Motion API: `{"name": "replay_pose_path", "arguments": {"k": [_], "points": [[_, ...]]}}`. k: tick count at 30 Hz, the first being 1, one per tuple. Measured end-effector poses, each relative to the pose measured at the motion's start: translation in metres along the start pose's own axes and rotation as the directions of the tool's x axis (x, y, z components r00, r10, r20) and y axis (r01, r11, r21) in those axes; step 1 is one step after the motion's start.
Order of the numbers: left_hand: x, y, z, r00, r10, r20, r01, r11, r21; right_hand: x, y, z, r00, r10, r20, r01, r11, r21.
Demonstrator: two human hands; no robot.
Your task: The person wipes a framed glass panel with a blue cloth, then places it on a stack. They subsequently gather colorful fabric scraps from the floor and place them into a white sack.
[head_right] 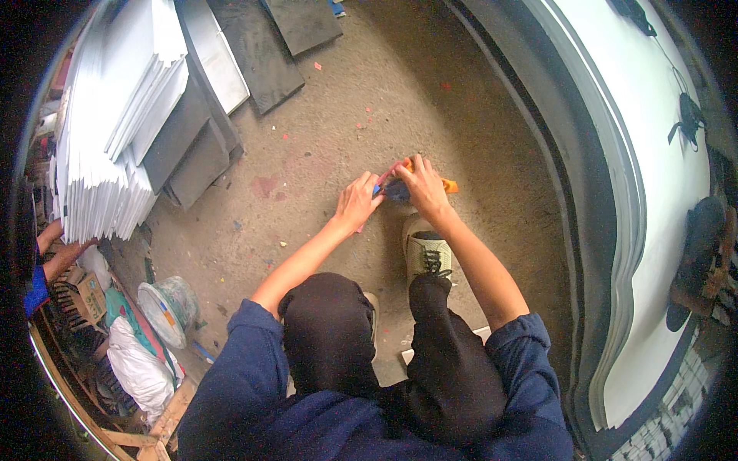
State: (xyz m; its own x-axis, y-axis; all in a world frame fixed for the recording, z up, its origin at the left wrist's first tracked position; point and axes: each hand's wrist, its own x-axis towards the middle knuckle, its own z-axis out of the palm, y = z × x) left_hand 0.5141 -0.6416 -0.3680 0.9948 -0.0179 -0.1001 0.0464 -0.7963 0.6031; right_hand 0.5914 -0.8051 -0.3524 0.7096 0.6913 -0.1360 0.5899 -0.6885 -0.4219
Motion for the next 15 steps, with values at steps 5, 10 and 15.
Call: {"name": "replay_pose_path", "arguments": {"k": [5, 10, 15], "points": [[0.009, 0.006, -0.004, 0.998, -0.063, 0.025, 0.066, 0.994, -0.093, 0.009, 0.009, 0.0, 0.996, -0.086, 0.012, 0.085, 0.994, 0.067], [0.022, 0.005, -0.017, 0.978, -0.173, 0.115, 0.194, 0.958, -0.212, 0.008, 0.01, 0.005, 0.993, -0.095, -0.065, 0.101, 0.99, 0.103], [0.031, -0.025, -0.025, 0.983, -0.135, -0.122, 0.09, 0.945, -0.316, 0.021, 0.008, -0.011, 0.975, 0.038, -0.22, 0.004, 0.983, 0.185]]}}
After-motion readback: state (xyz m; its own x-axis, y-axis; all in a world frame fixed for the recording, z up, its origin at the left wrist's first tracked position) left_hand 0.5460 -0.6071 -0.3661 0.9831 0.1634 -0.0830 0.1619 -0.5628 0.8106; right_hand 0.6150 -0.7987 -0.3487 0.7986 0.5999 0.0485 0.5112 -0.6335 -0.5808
